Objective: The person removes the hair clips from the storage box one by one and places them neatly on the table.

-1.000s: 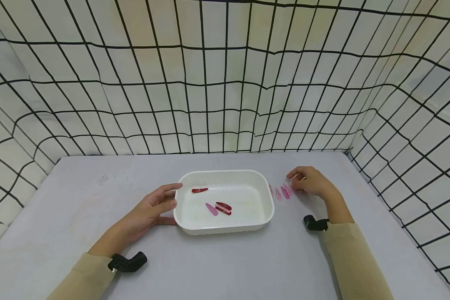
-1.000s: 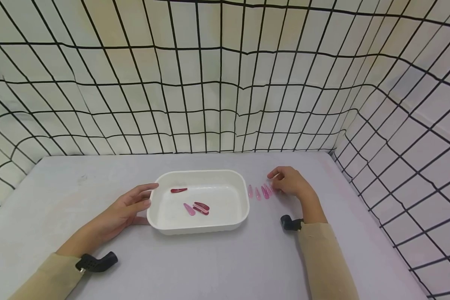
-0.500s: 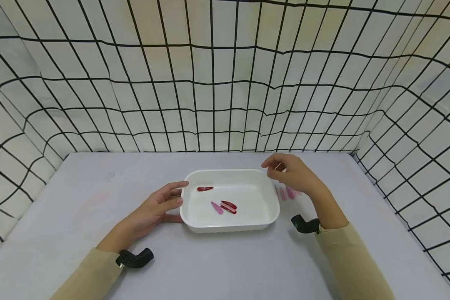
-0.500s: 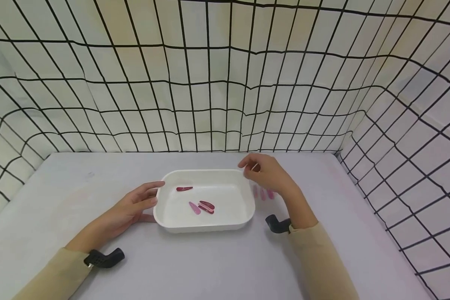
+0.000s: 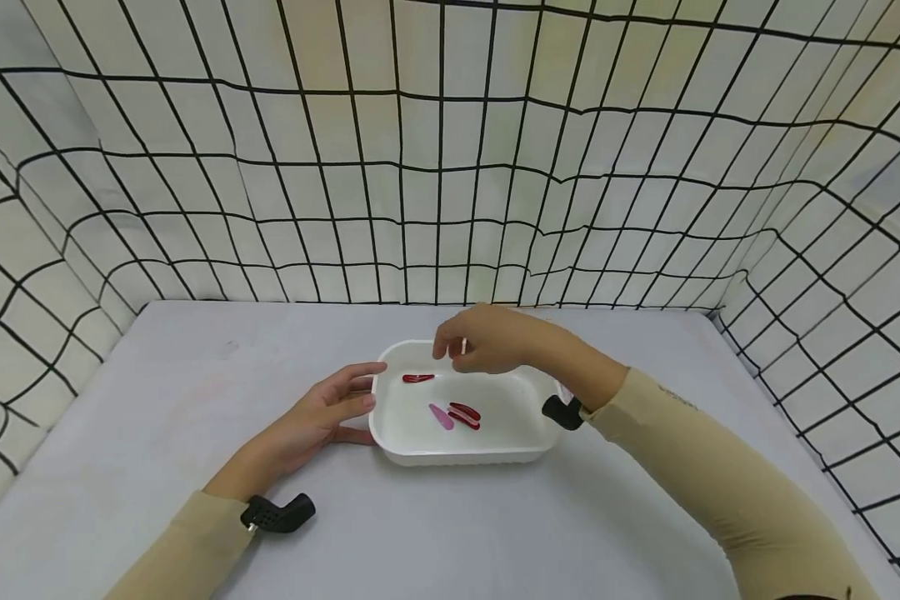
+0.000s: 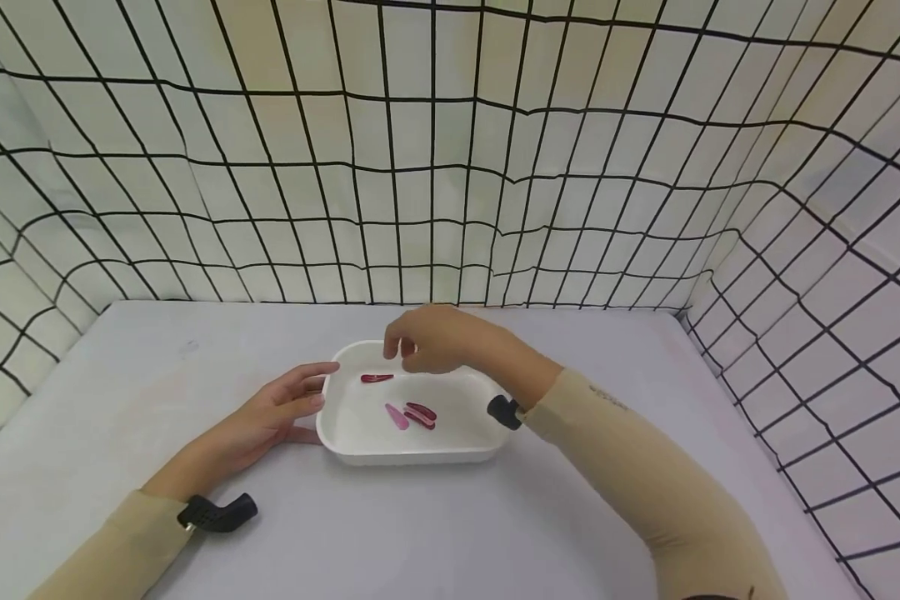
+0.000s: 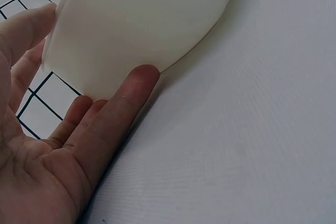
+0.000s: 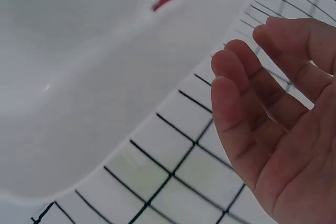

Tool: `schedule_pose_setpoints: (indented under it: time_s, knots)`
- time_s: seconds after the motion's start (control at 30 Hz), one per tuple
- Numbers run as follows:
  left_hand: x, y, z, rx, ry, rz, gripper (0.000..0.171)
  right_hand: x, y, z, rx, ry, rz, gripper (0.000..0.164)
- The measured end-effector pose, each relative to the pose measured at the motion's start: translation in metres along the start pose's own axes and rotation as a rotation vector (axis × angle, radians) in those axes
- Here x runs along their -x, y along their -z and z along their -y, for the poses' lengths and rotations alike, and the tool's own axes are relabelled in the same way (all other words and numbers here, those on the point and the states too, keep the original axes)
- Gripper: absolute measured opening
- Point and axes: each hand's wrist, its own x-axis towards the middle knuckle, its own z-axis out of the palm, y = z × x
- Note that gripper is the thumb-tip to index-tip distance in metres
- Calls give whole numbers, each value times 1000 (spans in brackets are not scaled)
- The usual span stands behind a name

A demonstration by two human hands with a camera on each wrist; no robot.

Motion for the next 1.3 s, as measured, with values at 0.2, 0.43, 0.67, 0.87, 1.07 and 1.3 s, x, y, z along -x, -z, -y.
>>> schedule_pose_setpoints:
  time_s: [0.2, 0.43, 0.67, 0.87, 1.07, 1.3]
  knots:
    - [0, 0, 1, 7, -2, 5, 56, -42, -23, 18, 166, -9, 134, 34]
    - [0, -1, 2, 22, -21, 19, 55, -61, -46, 30, 314, -25, 157, 34]
    - [0, -1, 1, 23, -9, 13, 53, -64, -57, 33, 379, -2, 139, 37]
    - [0, -1, 0, 24, -12, 12, 53, -67, -62, 35, 453, 42, 105, 12]
    - [0, -1, 0, 23, -5, 1, 53, -71, -65, 37, 523, 76, 59, 5]
    - [1, 0, 1, 31, -5, 7, 53, -68, -61, 37, 468, 63, 66, 11]
